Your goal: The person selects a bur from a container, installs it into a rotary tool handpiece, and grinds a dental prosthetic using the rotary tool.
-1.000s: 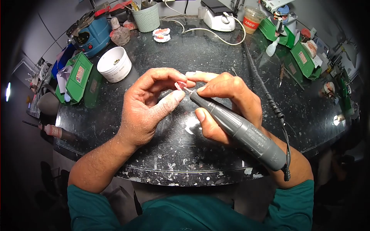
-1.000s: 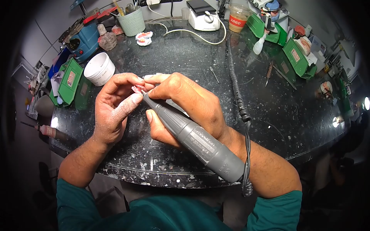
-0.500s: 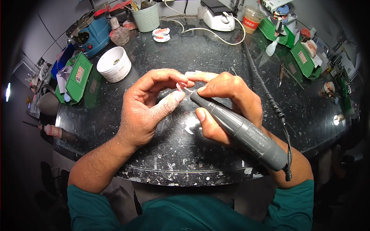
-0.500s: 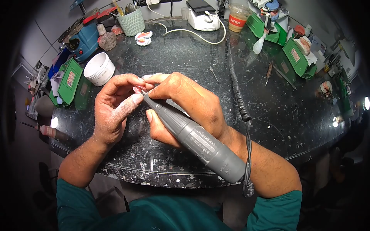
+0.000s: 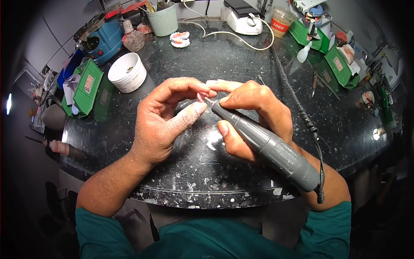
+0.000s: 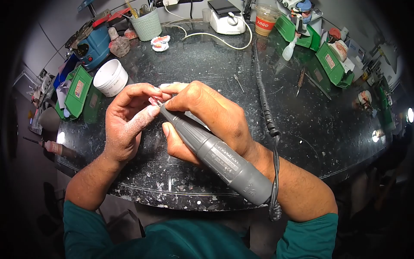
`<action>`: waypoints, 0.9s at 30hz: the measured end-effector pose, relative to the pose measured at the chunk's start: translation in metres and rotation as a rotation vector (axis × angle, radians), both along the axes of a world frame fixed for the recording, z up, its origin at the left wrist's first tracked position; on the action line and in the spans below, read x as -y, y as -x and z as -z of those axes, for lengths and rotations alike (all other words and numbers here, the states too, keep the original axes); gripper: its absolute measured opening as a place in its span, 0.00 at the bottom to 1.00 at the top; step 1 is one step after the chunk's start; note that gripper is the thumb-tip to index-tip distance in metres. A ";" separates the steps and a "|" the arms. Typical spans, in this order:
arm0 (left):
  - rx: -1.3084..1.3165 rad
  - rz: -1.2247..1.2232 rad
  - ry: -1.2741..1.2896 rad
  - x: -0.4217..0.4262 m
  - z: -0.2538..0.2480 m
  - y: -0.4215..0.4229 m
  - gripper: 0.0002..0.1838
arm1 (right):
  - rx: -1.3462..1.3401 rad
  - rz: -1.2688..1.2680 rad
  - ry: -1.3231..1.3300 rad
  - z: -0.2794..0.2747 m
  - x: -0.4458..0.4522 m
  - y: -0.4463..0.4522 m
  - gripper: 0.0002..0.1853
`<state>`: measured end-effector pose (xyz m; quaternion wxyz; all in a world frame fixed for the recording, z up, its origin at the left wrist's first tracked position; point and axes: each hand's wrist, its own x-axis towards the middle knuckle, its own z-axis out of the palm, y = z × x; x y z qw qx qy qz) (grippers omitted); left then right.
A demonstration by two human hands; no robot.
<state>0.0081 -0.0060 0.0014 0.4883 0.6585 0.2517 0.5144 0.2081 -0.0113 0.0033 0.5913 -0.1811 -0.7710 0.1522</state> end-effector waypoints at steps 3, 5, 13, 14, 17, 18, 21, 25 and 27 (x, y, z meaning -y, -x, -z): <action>0.008 0.007 0.012 0.000 0.000 0.001 0.14 | 0.005 -0.001 -0.005 0.001 -0.001 -0.001 0.17; 0.024 0.024 0.022 0.000 -0.001 0.001 0.14 | 0.005 -0.007 -0.003 0.001 -0.001 -0.001 0.18; 0.069 0.064 0.032 -0.001 0.000 0.002 0.15 | 0.106 -0.036 -0.072 0.000 -0.004 -0.006 0.19; 0.078 0.070 0.032 -0.001 0.001 0.002 0.15 | 0.098 -0.052 -0.059 0.001 -0.004 -0.006 0.19; 0.098 0.086 0.035 -0.002 0.003 0.002 0.15 | 0.095 -0.033 -0.065 0.000 -0.004 -0.005 0.18; 0.103 0.088 0.036 -0.001 0.003 0.001 0.15 | 0.097 -0.016 -0.075 0.000 -0.004 -0.004 0.18; 0.100 0.085 0.015 -0.001 0.003 0.001 0.15 | 0.099 -0.070 -0.090 0.003 -0.008 -0.006 0.18; 0.091 0.082 0.002 -0.001 0.003 0.002 0.15 | 0.110 -0.028 -0.102 0.000 -0.006 -0.006 0.18; 0.090 0.082 -0.004 -0.002 0.003 0.002 0.15 | 0.117 -0.050 -0.090 0.000 -0.006 -0.007 0.18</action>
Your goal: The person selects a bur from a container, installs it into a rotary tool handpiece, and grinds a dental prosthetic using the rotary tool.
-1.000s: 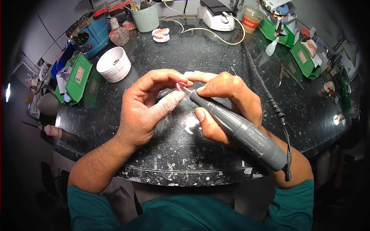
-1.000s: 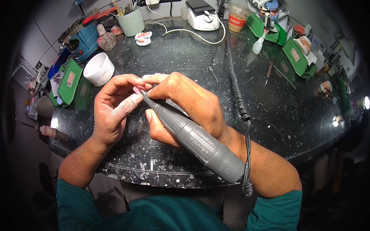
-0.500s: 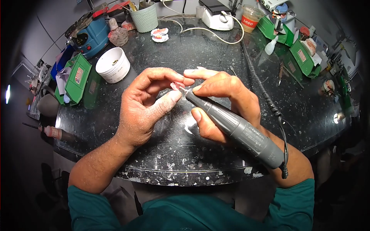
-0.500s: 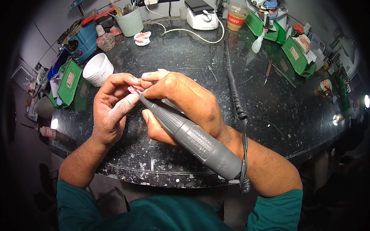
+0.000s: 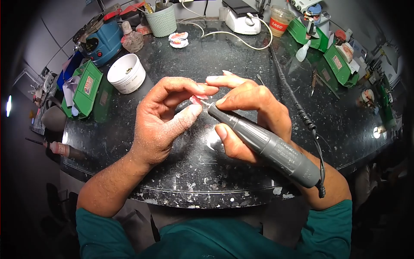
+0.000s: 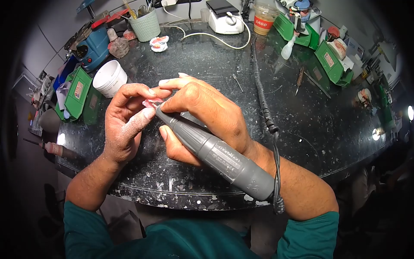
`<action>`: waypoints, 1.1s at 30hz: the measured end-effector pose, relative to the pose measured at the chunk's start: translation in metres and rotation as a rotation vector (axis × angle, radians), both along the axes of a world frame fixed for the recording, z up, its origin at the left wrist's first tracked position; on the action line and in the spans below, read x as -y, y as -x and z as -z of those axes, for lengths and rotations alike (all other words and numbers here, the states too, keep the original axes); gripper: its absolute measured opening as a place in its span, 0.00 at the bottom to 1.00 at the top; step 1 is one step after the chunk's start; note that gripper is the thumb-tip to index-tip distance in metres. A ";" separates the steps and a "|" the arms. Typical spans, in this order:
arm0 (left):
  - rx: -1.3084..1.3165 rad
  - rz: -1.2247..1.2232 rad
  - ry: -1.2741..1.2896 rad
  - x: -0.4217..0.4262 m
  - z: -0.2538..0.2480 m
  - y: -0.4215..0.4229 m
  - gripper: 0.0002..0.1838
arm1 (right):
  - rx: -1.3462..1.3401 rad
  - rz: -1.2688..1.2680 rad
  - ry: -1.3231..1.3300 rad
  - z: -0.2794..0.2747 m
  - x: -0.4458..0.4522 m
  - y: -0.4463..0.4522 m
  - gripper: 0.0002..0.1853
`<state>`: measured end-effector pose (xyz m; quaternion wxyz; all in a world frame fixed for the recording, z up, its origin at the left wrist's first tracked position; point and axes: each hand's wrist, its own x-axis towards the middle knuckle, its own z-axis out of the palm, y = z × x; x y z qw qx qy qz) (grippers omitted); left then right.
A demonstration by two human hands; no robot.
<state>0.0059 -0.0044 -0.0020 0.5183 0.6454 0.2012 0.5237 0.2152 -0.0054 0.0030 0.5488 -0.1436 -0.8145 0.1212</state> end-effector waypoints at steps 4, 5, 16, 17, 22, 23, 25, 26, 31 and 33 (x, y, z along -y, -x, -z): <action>-0.003 -0.018 0.025 0.001 -0.001 -0.001 0.15 | 0.019 0.034 -0.001 -0.001 0.002 0.000 0.19; 0.001 -0.020 0.030 0.001 -0.001 -0.001 0.15 | 0.026 0.025 0.002 -0.001 0.001 -0.001 0.19; -0.024 -0.023 0.037 0.001 -0.002 0.000 0.14 | 0.019 0.046 0.026 -0.001 0.002 0.000 0.18; -0.023 -0.026 0.038 0.001 -0.003 0.000 0.14 | 0.013 0.034 0.030 0.000 0.002 0.001 0.18; -0.009 -0.036 0.087 0.003 -0.004 -0.001 0.14 | 0.008 0.045 0.027 0.000 0.002 0.002 0.18; -0.012 -0.039 0.079 0.003 -0.004 -0.001 0.14 | 0.011 0.045 0.029 0.000 0.003 0.002 0.18; -0.018 -0.044 0.062 0.002 -0.004 -0.001 0.14 | 0.017 0.049 0.031 -0.001 0.003 0.002 0.18; -0.022 -0.047 0.053 0.002 -0.003 -0.001 0.14 | 0.019 0.053 0.031 -0.001 0.003 0.002 0.18; -0.061 -0.085 0.081 0.005 -0.005 -0.003 0.14 | -0.027 0.100 0.084 -0.005 0.007 0.005 0.18; -0.074 -0.087 0.073 0.005 -0.006 -0.002 0.14 | -0.034 0.083 0.092 -0.004 0.007 0.004 0.18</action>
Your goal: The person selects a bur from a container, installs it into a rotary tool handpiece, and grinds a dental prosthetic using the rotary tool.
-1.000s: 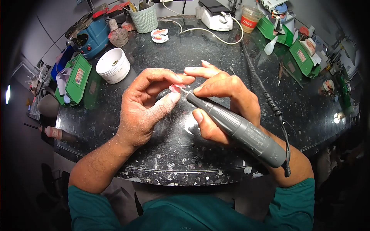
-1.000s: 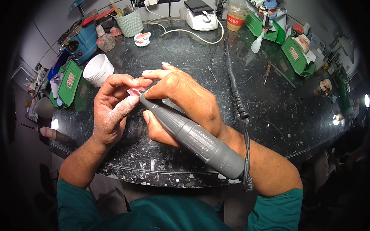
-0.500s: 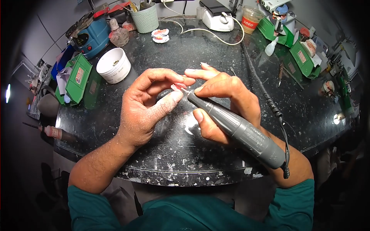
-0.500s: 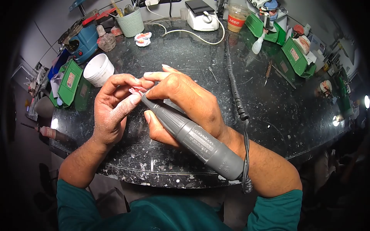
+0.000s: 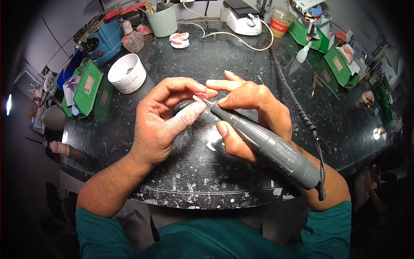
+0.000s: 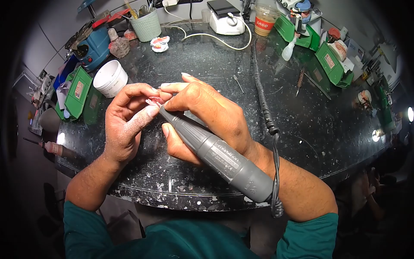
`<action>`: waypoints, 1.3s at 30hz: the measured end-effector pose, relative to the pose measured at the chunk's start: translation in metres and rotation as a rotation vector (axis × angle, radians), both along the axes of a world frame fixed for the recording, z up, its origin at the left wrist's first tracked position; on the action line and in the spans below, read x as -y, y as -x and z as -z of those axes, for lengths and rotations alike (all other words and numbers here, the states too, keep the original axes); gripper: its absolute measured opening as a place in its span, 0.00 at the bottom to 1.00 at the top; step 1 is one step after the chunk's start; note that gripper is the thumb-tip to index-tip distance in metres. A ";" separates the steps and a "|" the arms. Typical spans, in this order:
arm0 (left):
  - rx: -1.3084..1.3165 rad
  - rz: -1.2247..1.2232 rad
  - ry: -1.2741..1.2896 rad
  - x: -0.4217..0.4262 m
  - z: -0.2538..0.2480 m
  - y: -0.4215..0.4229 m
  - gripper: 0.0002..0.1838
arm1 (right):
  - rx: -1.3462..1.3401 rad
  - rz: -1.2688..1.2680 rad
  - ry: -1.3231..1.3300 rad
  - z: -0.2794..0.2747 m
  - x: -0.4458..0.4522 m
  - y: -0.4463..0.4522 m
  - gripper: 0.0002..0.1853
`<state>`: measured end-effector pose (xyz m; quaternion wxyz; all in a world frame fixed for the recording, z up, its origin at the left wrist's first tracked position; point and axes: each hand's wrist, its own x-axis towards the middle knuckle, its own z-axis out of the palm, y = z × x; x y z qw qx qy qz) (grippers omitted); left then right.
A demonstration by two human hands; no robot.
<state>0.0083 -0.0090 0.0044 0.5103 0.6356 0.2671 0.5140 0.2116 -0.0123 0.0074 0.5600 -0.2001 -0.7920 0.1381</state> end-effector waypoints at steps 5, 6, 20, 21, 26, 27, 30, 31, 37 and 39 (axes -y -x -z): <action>-0.001 0.000 0.005 0.000 0.000 0.000 0.14 | 0.041 -0.032 -0.037 0.002 -0.004 -0.003 0.18; 0.002 -0.003 0.012 0.000 -0.001 0.000 0.14 | 0.060 -0.050 -0.055 0.003 -0.005 -0.004 0.18; 0.059 0.042 0.064 0.001 -0.002 0.000 0.13 | 0.037 -0.039 -0.035 0.003 -0.005 -0.002 0.17; 0.062 0.043 0.059 0.000 -0.002 0.000 0.13 | 0.036 -0.038 -0.032 0.003 -0.004 -0.002 0.17; 0.059 0.039 0.055 0.000 -0.001 0.000 0.13 | 0.039 -0.037 -0.022 0.003 -0.004 -0.002 0.17; 0.064 0.040 0.055 0.000 -0.001 0.000 0.13 | 0.041 -0.038 -0.018 0.002 -0.003 -0.002 0.17; 0.063 0.040 0.061 0.001 -0.002 0.000 0.13 | 0.023 -0.038 -0.011 0.004 -0.004 -0.001 0.17; 0.061 0.039 0.064 0.001 -0.002 0.000 0.13 | 0.027 -0.042 -0.007 0.004 -0.003 -0.001 0.17; 0.063 0.036 0.084 0.001 -0.002 0.000 0.13 | 0.019 -0.050 0.021 0.003 -0.002 -0.002 0.17; 0.052 0.035 0.083 0.002 -0.003 0.000 0.13 | 0.025 -0.056 0.033 0.002 -0.002 -0.002 0.17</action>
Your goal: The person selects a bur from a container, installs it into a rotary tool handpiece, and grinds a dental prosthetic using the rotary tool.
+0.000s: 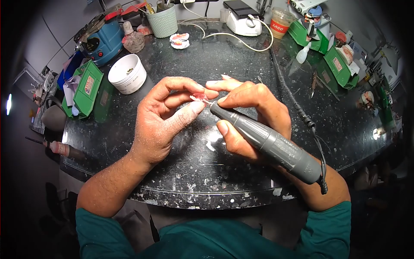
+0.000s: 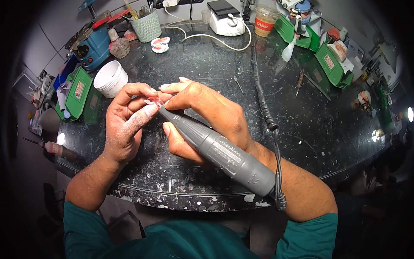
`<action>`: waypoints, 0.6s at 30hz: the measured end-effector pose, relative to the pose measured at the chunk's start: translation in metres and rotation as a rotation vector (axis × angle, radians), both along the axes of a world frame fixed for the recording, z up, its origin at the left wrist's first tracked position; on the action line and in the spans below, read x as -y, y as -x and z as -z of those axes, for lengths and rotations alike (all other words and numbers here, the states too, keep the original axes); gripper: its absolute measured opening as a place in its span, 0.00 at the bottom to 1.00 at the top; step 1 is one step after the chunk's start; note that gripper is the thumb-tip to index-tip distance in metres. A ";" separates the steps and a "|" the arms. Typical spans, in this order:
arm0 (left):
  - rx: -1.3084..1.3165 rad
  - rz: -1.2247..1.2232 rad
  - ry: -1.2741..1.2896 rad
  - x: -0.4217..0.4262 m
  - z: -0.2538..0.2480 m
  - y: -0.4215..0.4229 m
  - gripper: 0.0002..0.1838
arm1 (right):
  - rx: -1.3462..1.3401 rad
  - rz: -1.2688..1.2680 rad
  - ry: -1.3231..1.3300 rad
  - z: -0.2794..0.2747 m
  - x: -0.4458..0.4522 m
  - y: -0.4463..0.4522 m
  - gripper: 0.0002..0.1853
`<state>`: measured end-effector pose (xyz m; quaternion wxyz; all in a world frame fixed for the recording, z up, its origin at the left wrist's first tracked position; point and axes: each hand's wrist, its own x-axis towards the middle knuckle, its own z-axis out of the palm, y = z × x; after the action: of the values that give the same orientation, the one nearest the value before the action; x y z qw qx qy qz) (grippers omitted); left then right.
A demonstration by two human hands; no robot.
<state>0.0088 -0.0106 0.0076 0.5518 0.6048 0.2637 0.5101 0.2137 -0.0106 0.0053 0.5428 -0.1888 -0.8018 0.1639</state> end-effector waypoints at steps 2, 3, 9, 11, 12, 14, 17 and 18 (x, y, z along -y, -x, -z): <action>0.013 0.012 -0.017 -0.001 0.001 0.001 0.13 | -0.013 0.001 -0.002 0.001 -0.001 0.001 0.17; 0.032 0.025 -0.033 -0.003 0.003 0.002 0.13 | -0.020 0.002 -0.003 0.001 -0.001 0.001 0.17; 0.018 0.017 -0.024 -0.001 0.002 0.001 0.13 | -0.004 0.010 -0.009 0.000 0.000 0.001 0.16; 0.003 0.008 -0.009 0.000 0.001 0.000 0.13 | 0.000 0.010 -0.008 -0.002 0.000 0.000 0.16; 0.005 0.010 -0.005 0.000 0.001 0.000 0.13 | 0.003 0.010 -0.008 -0.002 0.000 0.000 0.16; 0.008 0.011 -0.010 0.000 0.001 0.000 0.13 | -0.004 0.009 -0.006 -0.001 0.000 0.000 0.16; 0.004 0.006 -0.026 -0.001 0.001 0.000 0.12 | -0.012 0.018 -0.001 0.000 -0.001 0.001 0.15; 0.000 0.002 -0.024 0.000 0.001 0.000 0.12 | -0.014 0.023 0.001 0.000 -0.001 0.002 0.15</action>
<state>0.0087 -0.0103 0.0070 0.5448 0.6117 0.2570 0.5128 0.2120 -0.0101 0.0052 0.5500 -0.1971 -0.7957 0.1595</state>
